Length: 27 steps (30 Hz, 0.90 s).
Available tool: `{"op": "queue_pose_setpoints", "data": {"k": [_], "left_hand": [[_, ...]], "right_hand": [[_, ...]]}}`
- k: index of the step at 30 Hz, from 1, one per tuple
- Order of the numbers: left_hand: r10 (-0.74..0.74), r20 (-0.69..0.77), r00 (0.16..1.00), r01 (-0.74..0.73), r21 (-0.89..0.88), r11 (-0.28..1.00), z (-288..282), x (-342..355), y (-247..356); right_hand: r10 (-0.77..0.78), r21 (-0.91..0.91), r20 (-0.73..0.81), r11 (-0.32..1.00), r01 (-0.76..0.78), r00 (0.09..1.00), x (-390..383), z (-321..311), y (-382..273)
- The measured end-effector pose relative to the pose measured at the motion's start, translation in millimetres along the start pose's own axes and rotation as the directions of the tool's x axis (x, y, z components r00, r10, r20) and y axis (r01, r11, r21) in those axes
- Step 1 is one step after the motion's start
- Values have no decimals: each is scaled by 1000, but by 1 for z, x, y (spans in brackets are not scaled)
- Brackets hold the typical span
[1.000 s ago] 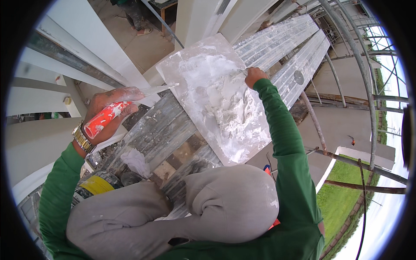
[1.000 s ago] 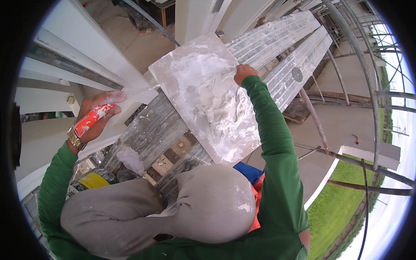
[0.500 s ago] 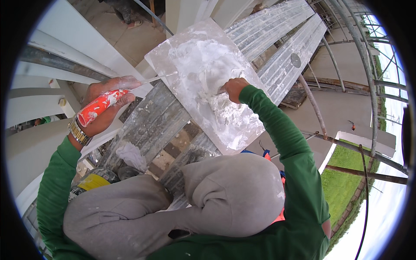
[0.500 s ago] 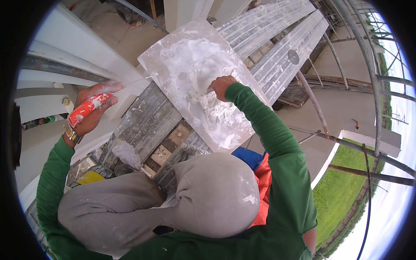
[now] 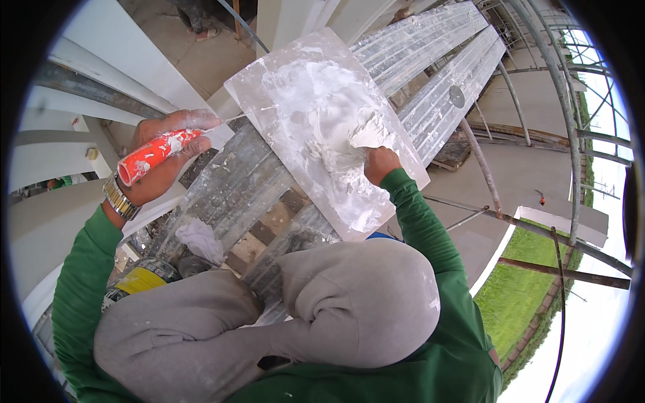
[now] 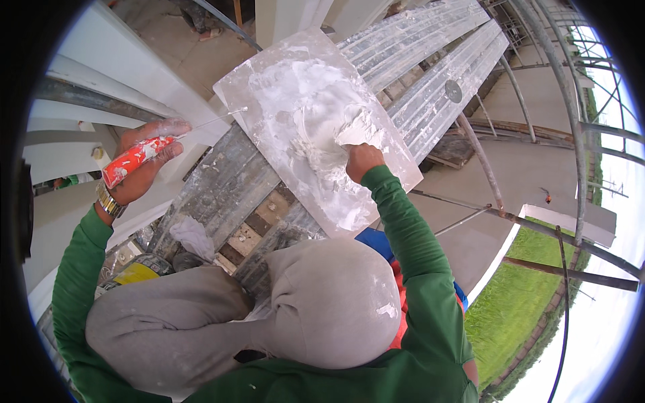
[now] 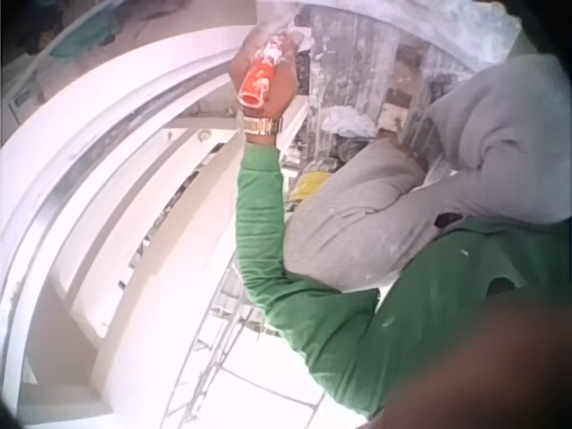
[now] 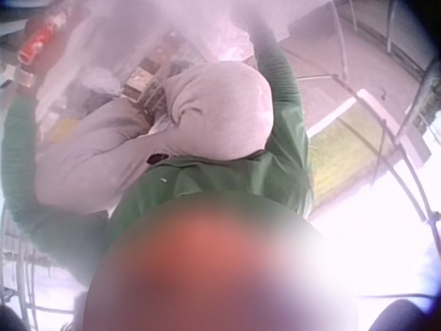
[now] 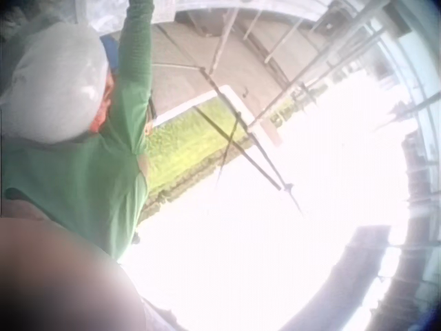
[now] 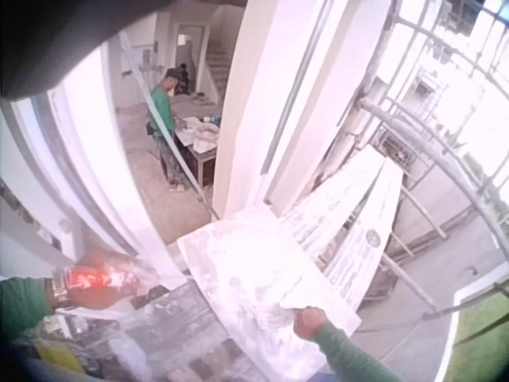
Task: The person scoops white plaster from a board using a trowel and applies it to a vertical wall surface. They repeatedly smooth the material along the wall's edge and corners using the trowel and a smaller putty knife.
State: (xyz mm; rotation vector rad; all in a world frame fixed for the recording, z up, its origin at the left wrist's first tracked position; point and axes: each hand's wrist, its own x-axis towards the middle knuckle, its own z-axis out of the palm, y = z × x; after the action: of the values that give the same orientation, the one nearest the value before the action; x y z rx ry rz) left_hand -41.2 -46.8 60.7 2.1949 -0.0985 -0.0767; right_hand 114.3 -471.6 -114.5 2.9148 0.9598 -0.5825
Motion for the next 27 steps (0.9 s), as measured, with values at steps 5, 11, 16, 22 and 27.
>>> {"op": "queue_pose_setpoints", "data": {"k": [5, 11, 16, 22, 27], "left_hand": [[23, -26, 999, -24, -28, 999, -1, -2, -5], [-80, -42, 996, 74, -122, 990, 0, -4, -5], [45, -63, 997, -48, -42, 998, -1, 4, -1], [94, -93, 991, -94, -2, 996, -1, 6, -2], [64, -89, 994, -63, 11, 998, -4, 0, 0]], "right_hand": [[213, 449, -108, 882, -143, 971, -52, -12, 66], [574, 537, -40, 703, -467, 818, -76, 31, -25], [654, 897, 369, -436, -70, 660, 13, 16, -45], [532, 938, 40, 270, -215, 845, 68, -35, 19], [-215, -49, -309, 977, 210, 926, 30, -22, -17]]}}
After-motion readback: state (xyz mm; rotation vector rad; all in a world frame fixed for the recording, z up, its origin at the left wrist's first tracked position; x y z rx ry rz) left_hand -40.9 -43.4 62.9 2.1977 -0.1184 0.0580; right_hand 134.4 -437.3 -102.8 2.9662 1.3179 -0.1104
